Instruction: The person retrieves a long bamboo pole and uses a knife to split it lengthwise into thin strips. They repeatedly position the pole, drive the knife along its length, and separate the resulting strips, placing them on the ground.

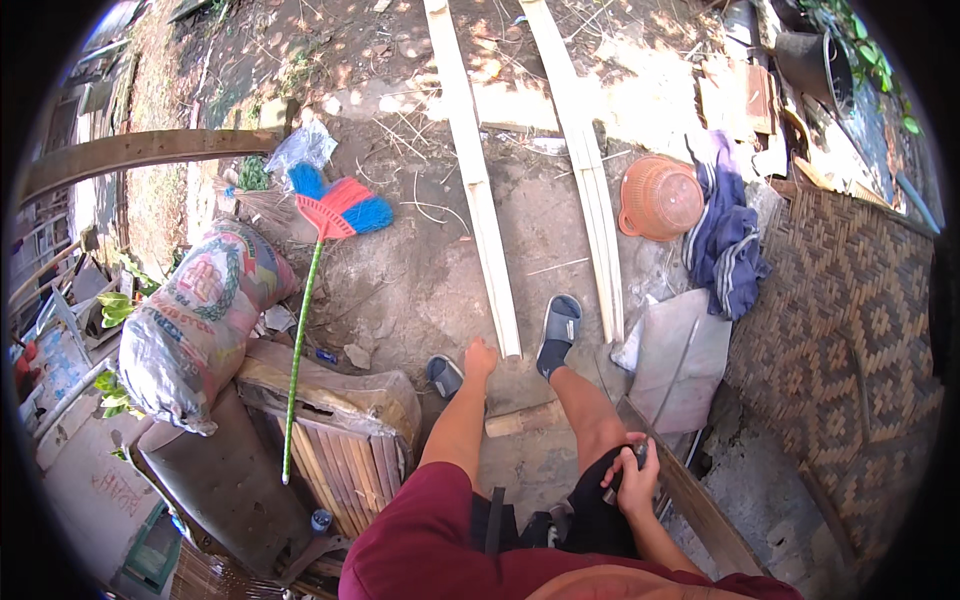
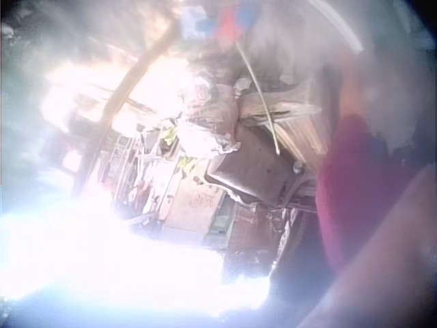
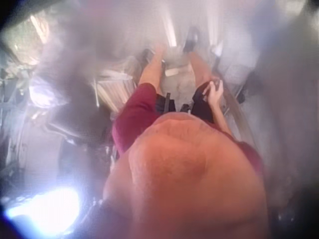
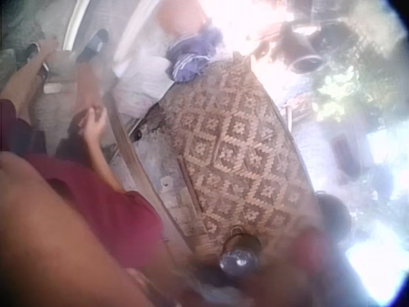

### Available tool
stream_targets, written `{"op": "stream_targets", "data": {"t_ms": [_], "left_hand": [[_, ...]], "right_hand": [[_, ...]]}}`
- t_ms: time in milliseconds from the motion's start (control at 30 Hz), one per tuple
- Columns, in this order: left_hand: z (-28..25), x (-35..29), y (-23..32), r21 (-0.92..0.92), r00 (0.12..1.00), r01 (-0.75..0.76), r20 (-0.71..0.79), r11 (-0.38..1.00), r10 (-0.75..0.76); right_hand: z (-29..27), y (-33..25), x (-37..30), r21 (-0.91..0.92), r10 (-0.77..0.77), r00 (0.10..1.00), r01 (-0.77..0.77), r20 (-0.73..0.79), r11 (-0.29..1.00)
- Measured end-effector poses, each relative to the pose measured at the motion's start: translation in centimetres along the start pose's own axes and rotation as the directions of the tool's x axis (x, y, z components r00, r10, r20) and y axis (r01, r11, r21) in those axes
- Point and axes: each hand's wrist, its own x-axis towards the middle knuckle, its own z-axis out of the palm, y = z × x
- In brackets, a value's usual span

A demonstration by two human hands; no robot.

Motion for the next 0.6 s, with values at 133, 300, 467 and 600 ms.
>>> {"op": "stream_targets", "data": {"t_ms": [133,300,467,600], "left_hand": [[7.1,6.5,-2.1,-0.069,0.994,0.081,0.075,0.994,-0.076],[11.0,10.6,-4.5,-0.153,0.998,0.02,0.064,0.988,-0.01],[4.9,1.7,-3.6,-0.239,0.99,-0.12,-0.104,0.963,0.097],[-3.5,-12.3,-1.7,-0.321,0.931,-0.322,-0.277,0.89,0.237]], "right_hand": [[0.4,1.1,1.6,-0.2,-0.167,0.984,0.176,0.059,0.964],[1.5,2.5,2.6,-0.275,-0.365,0.927,0.374,0.086,0.886],[3.6,2.1,1.0,-0.29,-0.346,0.928,0.371,0.135,0.882],[4.3,1.7,-0.8,-0.303,-0.235,0.963,0.264,0.129,0.916]]}}
